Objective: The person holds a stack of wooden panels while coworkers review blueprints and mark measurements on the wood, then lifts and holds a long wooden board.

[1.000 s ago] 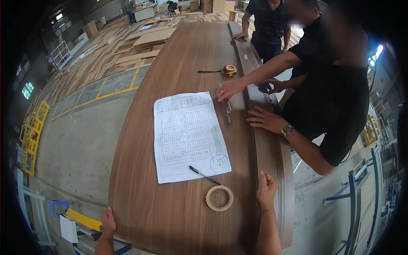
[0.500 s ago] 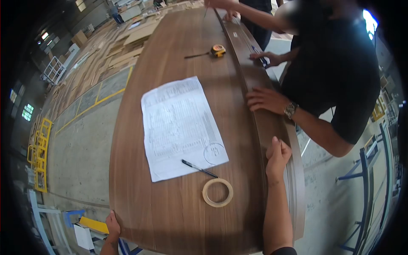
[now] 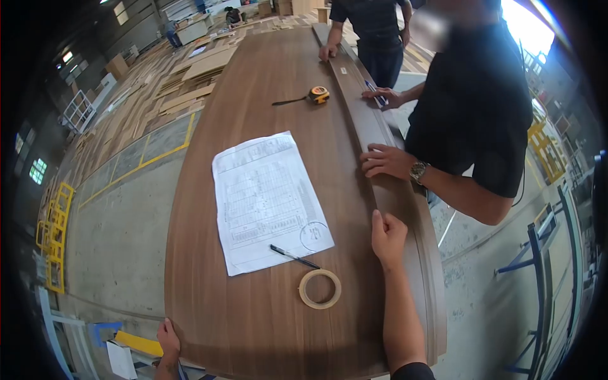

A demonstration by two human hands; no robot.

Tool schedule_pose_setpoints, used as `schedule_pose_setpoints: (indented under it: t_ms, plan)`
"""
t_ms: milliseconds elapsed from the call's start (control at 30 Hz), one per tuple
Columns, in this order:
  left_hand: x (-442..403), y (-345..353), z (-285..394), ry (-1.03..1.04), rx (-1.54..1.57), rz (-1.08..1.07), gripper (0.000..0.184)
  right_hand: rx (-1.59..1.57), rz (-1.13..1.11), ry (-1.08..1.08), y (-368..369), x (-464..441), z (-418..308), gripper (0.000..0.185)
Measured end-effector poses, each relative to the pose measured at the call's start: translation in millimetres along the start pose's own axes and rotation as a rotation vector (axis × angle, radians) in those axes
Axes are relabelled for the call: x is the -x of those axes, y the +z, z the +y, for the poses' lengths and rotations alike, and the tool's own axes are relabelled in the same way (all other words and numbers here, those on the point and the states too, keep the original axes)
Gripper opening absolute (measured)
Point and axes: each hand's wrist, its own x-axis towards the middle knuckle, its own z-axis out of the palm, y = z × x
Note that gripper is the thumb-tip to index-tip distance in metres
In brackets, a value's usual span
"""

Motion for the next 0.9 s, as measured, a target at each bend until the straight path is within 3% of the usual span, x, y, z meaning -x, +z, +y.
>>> schedule_pose_setpoints:
  t_ms: [200,300,400,500,600,700,900]
  plan:
    - [-11.2,9.8,-26.3,0.029,0.073,-0.059,0.053,-0.010,0.065,0.057,-0.8,0.2,7.6,0.050]
    - [-8.1,11.6,-22.0,0.037,0.069,-0.015,0.054,0.030,0.220,0.049,20.0,10.6,-4.7,0.049]
    - [-14.7,15.6,-41.2,0.023,0.017,-0.043,0.056,-0.189,0.294,0.053,43.4,37.5,0.7,0.049]
    - [-11.2,11.3,-32.0,0.014,0.040,-0.032,0.055,-0.309,0.071,0.117,58.4,49.7,13.4,0.052]
    - [-12.6,6.9,-35.9,-0.042,0.048,-0.091,0.055,-0.240,-0.062,0.128,63.7,43.7,1.3,0.050]
    - [-6.3,0.9,-15.6,-0.034,0.056,-0.099,0.055,-0.249,-0.127,0.136,67.9,46.5,2.0,0.048]
    - [-14.8,12.4,-42.2,0.037,0.022,-0.059,0.060,-0.196,-0.145,0.058,69.6,47.3,2.2,0.050]
